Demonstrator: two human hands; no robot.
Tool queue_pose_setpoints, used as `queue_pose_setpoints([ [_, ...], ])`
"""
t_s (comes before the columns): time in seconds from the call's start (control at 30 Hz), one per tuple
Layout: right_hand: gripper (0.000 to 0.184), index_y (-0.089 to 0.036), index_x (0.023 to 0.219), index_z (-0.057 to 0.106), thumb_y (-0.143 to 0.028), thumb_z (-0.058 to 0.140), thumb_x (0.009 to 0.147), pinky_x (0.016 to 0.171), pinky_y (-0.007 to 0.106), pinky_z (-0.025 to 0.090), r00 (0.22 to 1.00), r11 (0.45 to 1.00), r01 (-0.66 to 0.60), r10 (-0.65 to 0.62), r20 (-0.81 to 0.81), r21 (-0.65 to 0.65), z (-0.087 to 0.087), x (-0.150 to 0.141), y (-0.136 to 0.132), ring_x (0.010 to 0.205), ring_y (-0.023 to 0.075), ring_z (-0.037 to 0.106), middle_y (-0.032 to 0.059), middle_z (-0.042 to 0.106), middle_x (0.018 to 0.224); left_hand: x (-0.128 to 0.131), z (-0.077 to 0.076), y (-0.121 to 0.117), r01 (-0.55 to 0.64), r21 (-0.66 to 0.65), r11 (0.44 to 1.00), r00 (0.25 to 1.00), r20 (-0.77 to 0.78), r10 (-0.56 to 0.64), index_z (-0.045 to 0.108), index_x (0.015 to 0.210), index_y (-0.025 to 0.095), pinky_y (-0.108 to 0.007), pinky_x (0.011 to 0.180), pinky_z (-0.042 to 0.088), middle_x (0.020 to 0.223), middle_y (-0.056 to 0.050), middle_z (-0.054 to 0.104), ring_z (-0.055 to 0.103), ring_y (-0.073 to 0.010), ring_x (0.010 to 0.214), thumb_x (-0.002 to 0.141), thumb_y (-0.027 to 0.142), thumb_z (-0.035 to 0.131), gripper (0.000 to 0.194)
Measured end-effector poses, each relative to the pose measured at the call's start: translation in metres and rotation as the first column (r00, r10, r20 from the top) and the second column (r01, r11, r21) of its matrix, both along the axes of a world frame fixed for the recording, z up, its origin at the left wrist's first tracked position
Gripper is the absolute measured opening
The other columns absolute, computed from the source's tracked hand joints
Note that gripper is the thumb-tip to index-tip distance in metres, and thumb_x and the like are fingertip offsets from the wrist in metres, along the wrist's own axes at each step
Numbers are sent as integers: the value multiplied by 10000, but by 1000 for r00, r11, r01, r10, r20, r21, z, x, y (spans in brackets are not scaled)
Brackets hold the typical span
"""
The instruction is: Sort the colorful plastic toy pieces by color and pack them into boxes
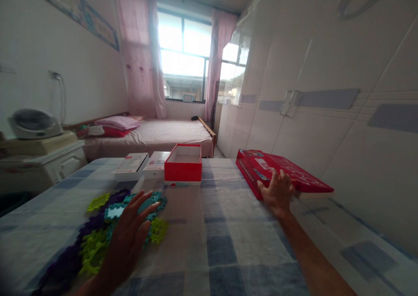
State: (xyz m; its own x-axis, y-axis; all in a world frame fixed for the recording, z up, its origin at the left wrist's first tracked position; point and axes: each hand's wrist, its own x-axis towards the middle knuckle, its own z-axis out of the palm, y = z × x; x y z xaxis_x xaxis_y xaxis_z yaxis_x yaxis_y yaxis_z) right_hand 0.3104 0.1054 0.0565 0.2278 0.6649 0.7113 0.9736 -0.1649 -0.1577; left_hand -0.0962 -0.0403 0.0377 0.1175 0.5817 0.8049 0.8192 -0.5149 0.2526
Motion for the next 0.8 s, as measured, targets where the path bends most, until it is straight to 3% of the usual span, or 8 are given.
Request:
queue_pose_setpoints([
  [0.13,631,-153,1294,434,-524,480,786,927,521,353,986,985,-42,67,150,-169,-6,31,2,1233,334,369,166,466,1316,7,-6,-2,55,0,998,995,-87,-55,477,1232,246,-490,1050,335,1410,-61,373,278,-260,1346,872,140,414,380],
  [0.3,450,-240,1281,475,-315,477,838,946,459,354,944,975,-160,197,265,-158,-13,16,1,1228,276,402,74,520,1299,4,-13,1,43,7,999,992,-122,-42,479,1233,247,-481,1024,379,1406,-64,375,292,-258,1340,870,130,418,386],
  [0.47,357,-208,1193,554,-241,439,857,912,402,394,939,968,-236,251,233,-89,-13,10,0,1179,250,458,77,552,1264,4,-18,4,27,4,1000,992,-124,-26,473,1248,251,-467,1035,384,1409,-59,376,305,-241,1335,869,135,417,400],
  [0.6,296,-197,1083,602,-277,422,863,896,388,402,943,952,-298,306,135,-77,-2,10,-3,1086,227,527,63,621,1151,4,-20,4,20,-3,1000,992,-124,-20,469,1256,277,-468,1022,405,1403,-51,394,329,-240,1325,864,147,421,416],
  [0.8,252,-229,933,654,-323,445,829,883,389,398,925,910,-367,379,29,-191,20,-4,-22,982,218,577,31,670,1015,17,-11,-7,72,9,997,985,-157,-69,486,1244,277,-447,1021,412,1421,-57,390,329,-251,1331,829,158,487,432],
])
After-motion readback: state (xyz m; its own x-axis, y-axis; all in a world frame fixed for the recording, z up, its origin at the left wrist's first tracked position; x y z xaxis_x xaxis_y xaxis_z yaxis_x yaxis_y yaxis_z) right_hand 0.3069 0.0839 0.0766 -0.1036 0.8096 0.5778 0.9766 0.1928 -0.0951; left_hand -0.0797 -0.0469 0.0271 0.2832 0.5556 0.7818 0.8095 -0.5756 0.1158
